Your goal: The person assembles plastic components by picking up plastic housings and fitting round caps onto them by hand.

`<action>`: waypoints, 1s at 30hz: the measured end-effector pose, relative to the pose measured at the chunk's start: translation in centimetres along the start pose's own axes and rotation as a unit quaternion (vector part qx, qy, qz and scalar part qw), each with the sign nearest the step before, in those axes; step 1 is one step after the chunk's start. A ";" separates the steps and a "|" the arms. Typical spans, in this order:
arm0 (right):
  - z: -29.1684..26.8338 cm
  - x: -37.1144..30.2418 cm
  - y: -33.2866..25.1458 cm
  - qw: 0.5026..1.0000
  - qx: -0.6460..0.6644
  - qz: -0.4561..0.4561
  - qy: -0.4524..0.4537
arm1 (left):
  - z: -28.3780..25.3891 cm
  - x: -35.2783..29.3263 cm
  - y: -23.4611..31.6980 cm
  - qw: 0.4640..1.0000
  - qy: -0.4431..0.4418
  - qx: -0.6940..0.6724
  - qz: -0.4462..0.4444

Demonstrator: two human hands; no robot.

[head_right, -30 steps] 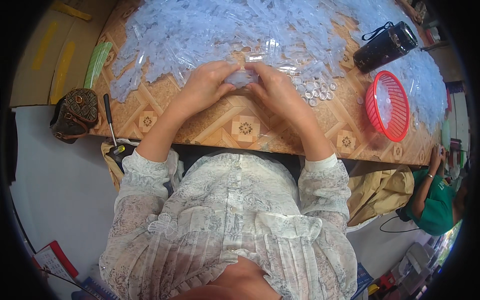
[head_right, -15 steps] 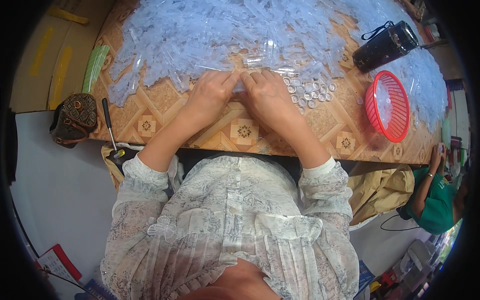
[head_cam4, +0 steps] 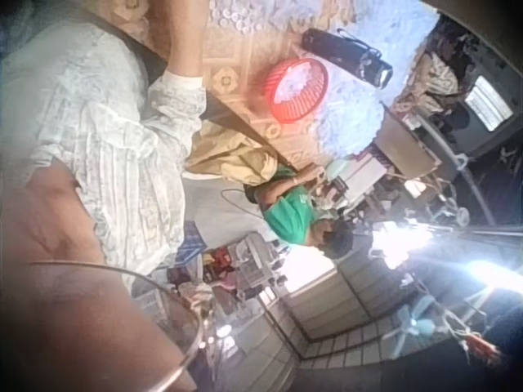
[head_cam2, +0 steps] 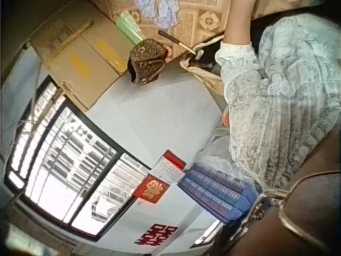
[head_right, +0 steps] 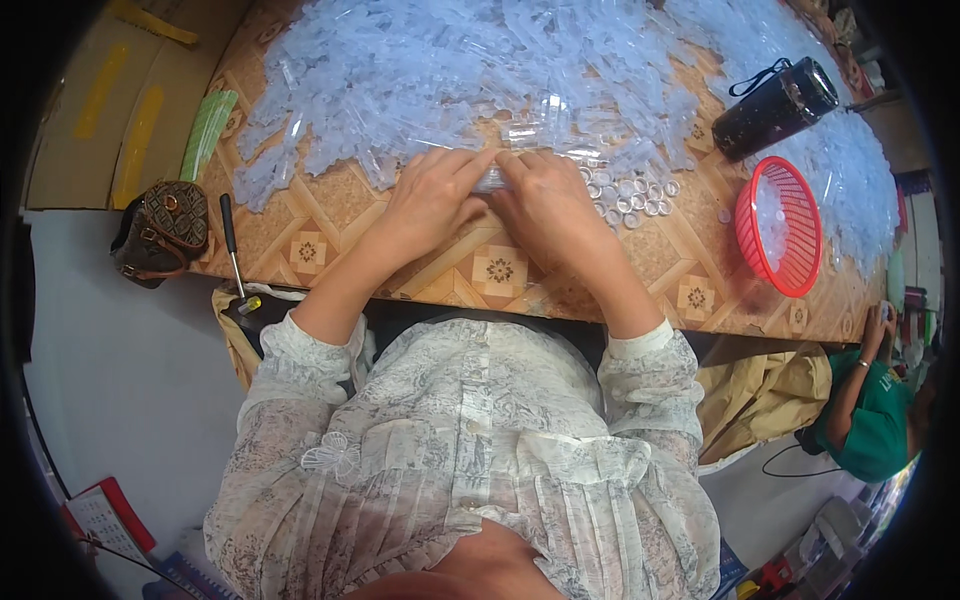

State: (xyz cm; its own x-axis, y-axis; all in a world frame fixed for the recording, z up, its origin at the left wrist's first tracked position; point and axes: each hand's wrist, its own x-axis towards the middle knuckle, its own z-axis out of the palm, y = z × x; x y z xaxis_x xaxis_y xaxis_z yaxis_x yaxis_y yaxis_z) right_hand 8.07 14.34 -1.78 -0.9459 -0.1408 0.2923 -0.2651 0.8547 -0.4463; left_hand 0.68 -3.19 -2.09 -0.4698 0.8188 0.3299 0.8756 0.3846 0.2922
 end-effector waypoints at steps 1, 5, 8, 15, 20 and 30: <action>-0.1 -0.1 -0.2 1.000 0.002 0.002 0.000 | -0.5 -0.2 0.0 0.999 0.010 -0.044 -0.021; -0.6 -0.8 -1.7 0.999 0.016 0.036 0.003 | -3.9 -1.0 -3.8 0.994 0.050 -0.061 -0.072; -0.7 -0.9 -3.1 0.994 0.090 0.057 -0.018 | -5.1 0.1 -6.0 0.998 0.043 -0.007 -0.038; 1.7 -0.4 -3.9 0.966 0.209 0.148 -0.042 | -2.8 1.4 -7.0 0.997 -0.022 0.057 0.053; 3.9 0.5 -4.4 0.969 0.207 0.133 -0.009 | -2.7 1.8 -7.7 0.999 0.026 0.039 0.019; 2.2 0.3 -3.7 0.981 0.140 0.119 0.056 | -2.7 2.8 -7.8 0.994 0.026 0.107 0.002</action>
State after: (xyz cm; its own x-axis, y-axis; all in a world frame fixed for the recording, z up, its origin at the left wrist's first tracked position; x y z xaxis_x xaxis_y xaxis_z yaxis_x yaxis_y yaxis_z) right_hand 8.39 10.06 -1.88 -0.9648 0.1149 0.2367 -0.0959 0.6844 -0.7228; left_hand -7.77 -5.02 -0.95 -0.4658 0.7996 0.3790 0.8791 0.4672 0.0948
